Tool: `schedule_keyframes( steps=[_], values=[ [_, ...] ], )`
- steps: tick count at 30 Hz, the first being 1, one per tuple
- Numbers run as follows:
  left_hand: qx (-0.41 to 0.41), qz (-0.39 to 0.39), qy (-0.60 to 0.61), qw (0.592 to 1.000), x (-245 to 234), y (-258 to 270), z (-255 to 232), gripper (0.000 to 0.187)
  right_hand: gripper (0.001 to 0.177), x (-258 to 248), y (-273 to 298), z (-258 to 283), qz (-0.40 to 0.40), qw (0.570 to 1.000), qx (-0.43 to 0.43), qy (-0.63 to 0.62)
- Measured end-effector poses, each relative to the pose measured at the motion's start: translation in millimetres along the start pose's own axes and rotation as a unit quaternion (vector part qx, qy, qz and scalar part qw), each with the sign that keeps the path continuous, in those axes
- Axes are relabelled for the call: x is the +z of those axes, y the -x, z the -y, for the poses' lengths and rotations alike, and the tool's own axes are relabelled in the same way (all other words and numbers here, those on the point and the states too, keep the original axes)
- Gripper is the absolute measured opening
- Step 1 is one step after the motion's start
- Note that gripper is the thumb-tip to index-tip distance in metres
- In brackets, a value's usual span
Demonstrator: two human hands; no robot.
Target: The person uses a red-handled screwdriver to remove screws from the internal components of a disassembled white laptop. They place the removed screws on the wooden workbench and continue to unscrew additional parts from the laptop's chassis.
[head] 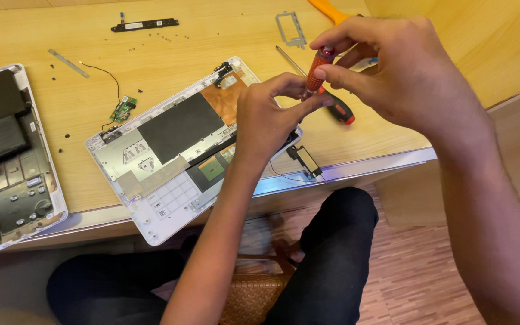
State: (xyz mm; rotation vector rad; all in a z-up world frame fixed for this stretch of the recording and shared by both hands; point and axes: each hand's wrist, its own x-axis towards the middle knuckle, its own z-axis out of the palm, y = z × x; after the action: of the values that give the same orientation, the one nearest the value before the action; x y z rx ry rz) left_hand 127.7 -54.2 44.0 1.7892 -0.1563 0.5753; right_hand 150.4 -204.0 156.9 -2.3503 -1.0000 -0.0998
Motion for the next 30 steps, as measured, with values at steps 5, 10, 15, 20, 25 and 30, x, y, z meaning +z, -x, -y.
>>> schedule_keyframes(
  steps=[5,10,15,20,25,30],
  values=[
    [0.008,0.100,-0.017,0.995,-14.7,-1.3,-0.8,0.025,0.032,-1.1,4.5,-1.6,0.025,0.998,-0.040,0.034],
    [0.022,0.060,-0.048,0.997,-10.6,-3.2,2.6,0.024,0.009,15.8,6.2,4.6,-0.026,0.997,-0.064,0.023],
    [0.019,0.083,-0.153,0.984,-11.7,5.2,3.0,0.050,0.029,20.3,6.8,-1.6,-0.006,0.990,-0.138,-0.016],
    [0.085,0.130,-0.299,0.942,-43.4,54.3,5.6,0.053,0.024,5.4,57.5,26.9,-0.155,0.981,-0.060,-0.104],
    [0.069,0.127,-0.416,0.898,-39.2,67.7,32.8,0.040,0.017,30.6,141.3,34.3,-0.291,0.951,0.059,-0.081],
    [0.030,0.158,-0.426,0.890,-35.8,56.5,33.9,0.020,0.013,80.8,198.0,4.8,-0.394,0.876,0.192,-0.203]
  ],
)
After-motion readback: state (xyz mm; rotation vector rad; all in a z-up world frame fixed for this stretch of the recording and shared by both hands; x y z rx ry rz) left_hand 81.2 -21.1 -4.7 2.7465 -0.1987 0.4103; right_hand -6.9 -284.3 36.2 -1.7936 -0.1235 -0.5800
